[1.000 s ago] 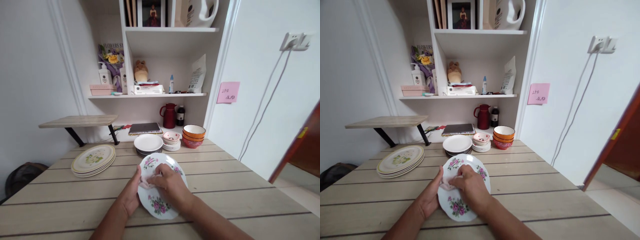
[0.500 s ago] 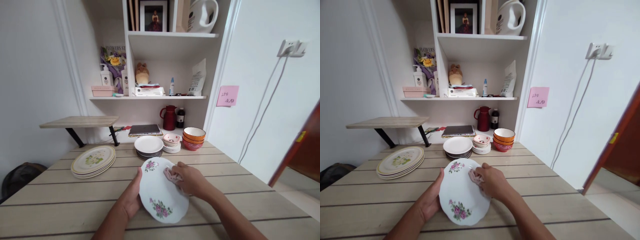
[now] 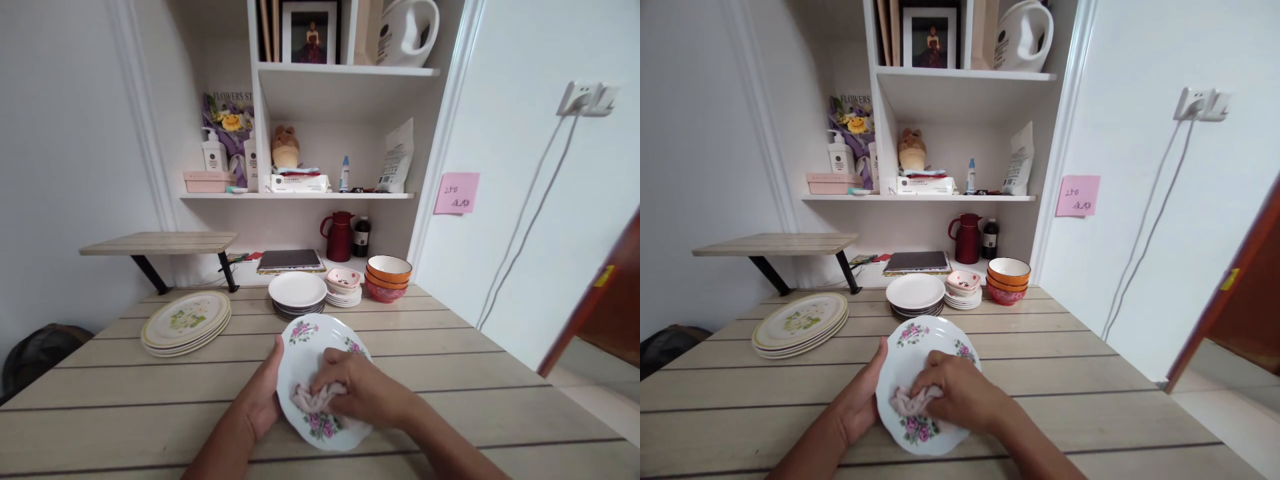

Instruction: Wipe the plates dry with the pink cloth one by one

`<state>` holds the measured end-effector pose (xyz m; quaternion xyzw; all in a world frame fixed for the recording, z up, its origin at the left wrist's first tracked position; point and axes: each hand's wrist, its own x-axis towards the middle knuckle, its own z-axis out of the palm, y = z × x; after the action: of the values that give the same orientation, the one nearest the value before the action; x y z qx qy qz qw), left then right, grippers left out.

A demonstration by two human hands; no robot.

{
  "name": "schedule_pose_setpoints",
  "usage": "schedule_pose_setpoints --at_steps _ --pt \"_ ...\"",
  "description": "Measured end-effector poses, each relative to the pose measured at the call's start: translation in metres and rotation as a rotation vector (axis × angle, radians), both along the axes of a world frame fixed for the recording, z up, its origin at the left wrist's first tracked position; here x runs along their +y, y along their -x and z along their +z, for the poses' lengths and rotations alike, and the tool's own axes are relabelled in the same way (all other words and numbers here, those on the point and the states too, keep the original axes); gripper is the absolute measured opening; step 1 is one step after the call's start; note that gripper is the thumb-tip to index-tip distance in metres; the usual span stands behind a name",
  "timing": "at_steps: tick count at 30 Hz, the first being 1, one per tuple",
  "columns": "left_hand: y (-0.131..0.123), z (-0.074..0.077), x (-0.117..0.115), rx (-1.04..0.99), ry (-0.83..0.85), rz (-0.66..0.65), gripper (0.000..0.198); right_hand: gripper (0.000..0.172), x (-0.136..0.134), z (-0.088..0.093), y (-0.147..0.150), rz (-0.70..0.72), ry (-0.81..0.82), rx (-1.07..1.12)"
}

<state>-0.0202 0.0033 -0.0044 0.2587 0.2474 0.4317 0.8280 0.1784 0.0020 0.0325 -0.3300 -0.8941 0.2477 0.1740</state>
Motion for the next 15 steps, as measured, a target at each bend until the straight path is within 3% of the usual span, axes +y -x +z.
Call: schedule_pose_setpoints --at_steps 7,15 --pt "-0.003 0.002 -0.002 0.002 -0.020 0.060 0.069 0.029 0.009 -0.008 0.032 -0.341 -0.355 -0.045" --pt "-0.002 0.005 -0.007 0.027 -0.031 0.048 0.067 0.027 0.033 -0.004 0.005 -0.588 -0.380 -0.133"
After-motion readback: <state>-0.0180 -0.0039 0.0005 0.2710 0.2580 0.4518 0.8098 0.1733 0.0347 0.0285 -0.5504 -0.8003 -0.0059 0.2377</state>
